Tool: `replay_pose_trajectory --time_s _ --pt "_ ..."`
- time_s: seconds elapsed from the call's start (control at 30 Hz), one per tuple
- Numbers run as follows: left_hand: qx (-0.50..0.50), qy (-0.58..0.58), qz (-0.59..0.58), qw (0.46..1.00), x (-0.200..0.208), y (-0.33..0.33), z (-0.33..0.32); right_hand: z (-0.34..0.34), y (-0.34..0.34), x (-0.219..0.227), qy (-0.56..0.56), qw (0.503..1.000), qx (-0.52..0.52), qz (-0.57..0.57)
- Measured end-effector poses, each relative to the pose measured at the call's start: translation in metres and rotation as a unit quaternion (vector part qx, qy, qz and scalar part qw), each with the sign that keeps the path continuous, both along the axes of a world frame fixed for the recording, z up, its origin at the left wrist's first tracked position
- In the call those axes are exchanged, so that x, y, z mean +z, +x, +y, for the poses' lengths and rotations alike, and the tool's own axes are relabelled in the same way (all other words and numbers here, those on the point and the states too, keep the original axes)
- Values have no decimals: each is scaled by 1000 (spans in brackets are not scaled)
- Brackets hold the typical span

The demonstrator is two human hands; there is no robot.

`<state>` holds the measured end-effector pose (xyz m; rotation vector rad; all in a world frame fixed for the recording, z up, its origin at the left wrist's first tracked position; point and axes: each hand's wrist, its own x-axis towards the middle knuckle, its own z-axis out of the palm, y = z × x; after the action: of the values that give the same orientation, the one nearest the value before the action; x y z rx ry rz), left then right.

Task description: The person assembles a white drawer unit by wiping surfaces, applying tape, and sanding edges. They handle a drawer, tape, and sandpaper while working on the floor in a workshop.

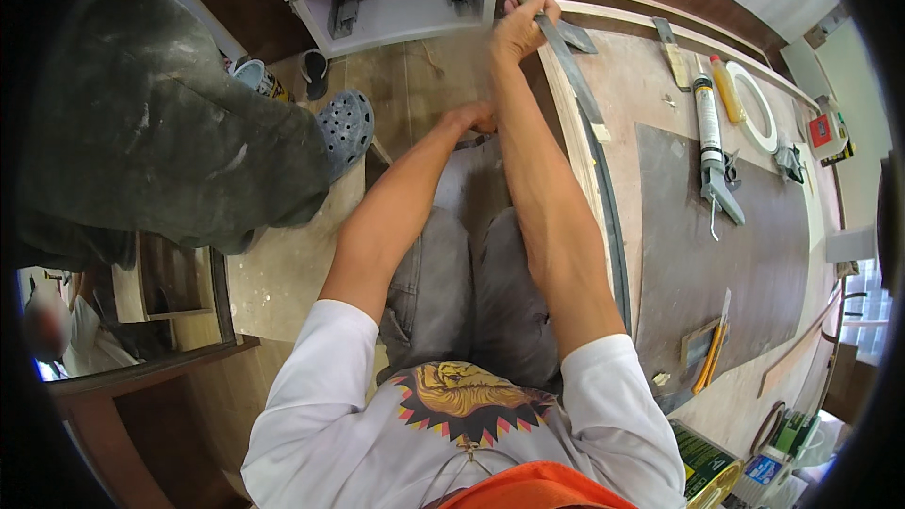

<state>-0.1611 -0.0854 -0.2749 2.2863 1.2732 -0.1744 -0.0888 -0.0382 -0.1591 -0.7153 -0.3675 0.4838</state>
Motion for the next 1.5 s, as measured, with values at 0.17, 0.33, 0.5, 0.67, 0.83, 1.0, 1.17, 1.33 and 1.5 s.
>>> replay_pose_trajectory --time_s 0.17,0.33,0.5,0.67,0.83,1.0,1.17,1.33,1.5 --pt "-24 5 -5 1000 -9 8 -8 34 -26 18 23 995 -88 48" --pt "-32 -9 -8 999 -21 11 -15 13 -17 21 -50 994 -43 89" --pt "-17 -14 -5 1000 -18 5 -16 1 -45 34 -30 992 -16 119" --pt "-9 -9 -8 1000 -20 6 -14 0 -51 38 -3 988 -16 152" --pt "6 -8 -35 999 -18 8 -9 -1 -45 42 12 981 -7 192" --pt "64 5 -95 993 -27 -20 2 13 -64 32 19 978 -39 205" --pt "165 23 -267 949 -35 -46 17 22 -74 13 16 970 -19 243" --pt "283 -94 -562 771 -39 -57 46 17 -109 -37 -135 977 -97 -131" --pt "206 -299 -727 583 -23 -52 57 -28 -53 -48 -56 881 19 -469"
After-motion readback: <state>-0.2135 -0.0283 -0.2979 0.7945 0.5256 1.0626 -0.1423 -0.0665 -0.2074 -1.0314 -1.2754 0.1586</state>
